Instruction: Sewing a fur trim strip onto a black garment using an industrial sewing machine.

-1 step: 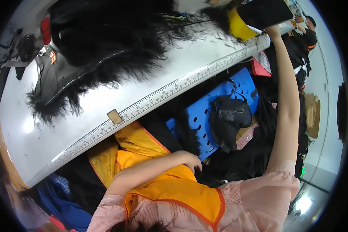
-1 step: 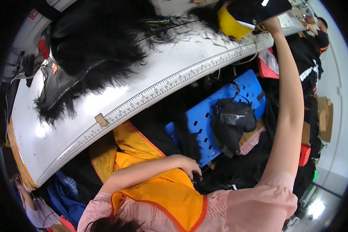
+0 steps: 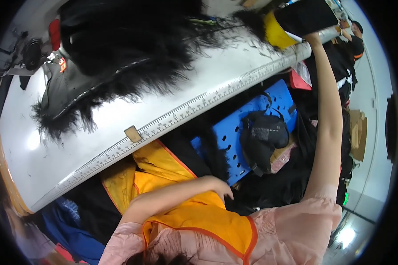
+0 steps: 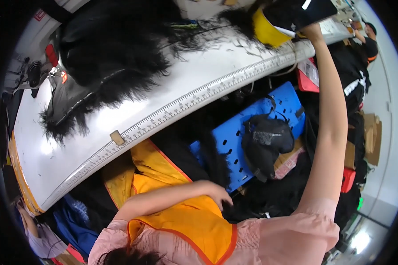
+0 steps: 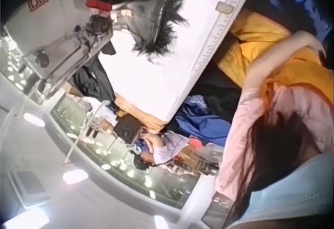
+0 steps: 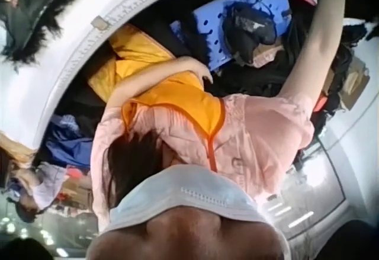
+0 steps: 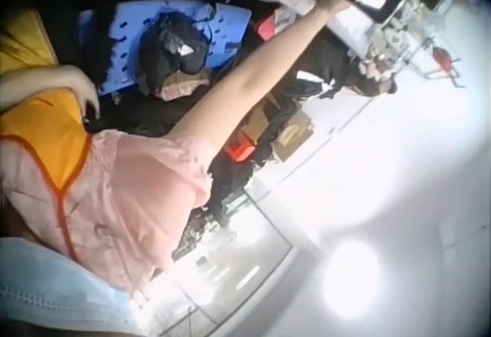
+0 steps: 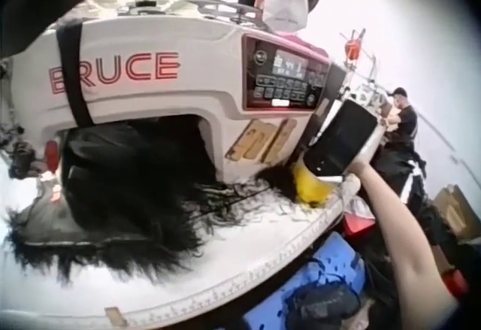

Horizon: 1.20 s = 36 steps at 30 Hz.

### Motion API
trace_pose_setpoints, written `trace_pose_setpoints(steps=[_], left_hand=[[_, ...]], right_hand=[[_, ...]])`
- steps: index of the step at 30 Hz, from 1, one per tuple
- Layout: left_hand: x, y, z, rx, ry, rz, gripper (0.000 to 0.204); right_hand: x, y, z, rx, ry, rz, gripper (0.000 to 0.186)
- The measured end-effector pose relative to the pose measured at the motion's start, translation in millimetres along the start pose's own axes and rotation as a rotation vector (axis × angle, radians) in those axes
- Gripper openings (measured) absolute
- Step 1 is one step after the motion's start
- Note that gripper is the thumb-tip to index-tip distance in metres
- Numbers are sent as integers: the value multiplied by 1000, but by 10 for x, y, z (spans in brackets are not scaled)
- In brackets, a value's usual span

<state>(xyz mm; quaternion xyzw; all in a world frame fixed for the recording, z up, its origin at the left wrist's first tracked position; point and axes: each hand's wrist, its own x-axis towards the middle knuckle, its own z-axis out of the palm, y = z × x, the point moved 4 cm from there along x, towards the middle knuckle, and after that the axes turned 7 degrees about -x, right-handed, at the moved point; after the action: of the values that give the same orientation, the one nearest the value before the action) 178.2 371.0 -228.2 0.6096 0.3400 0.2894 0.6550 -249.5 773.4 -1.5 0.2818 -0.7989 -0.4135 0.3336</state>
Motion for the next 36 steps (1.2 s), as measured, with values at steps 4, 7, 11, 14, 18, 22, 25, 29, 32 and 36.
trace_pose_setpoints(steps=[4,7,11,14,18,22,25,29,32,36], left_hand=[[37,12,102,71,183,67,69],[-379,284,-140,59,613,-36,46],[-1833,1433,-325,249,971,214,37],[-3411,2279,43,830,1557,-38,33],[-4441,2333,-217,1458,1448,-1046,43],[-4947,2051,-258,1650,1343,-832,35],[-5344,1995,-350,1747,1539,-821,28],[-5875,1976,-609,1780,1584,-973,15],[-6493,1950,-476,1749,1585,-1031,26],[-7354,1824,955,1417,1665,-1604,28]], right_hand=[[104,-230,-99,-186,111,-68,36],[334,-438,-291,-415,29,-171,52],[-462,161,-503,554,-100,454,49],[-121,-336,-1601,528,-589,862,32],[971,-1308,-3246,1146,-231,695,19],[3072,-2485,-3703,1125,103,-104,52],[3646,-2800,-3125,1104,-264,-36,46],[4072,-3046,-2123,1257,104,53,41],[4198,-3191,-797,1940,61,594,49],[4755,-2897,-2725,3663,-604,114,80]])
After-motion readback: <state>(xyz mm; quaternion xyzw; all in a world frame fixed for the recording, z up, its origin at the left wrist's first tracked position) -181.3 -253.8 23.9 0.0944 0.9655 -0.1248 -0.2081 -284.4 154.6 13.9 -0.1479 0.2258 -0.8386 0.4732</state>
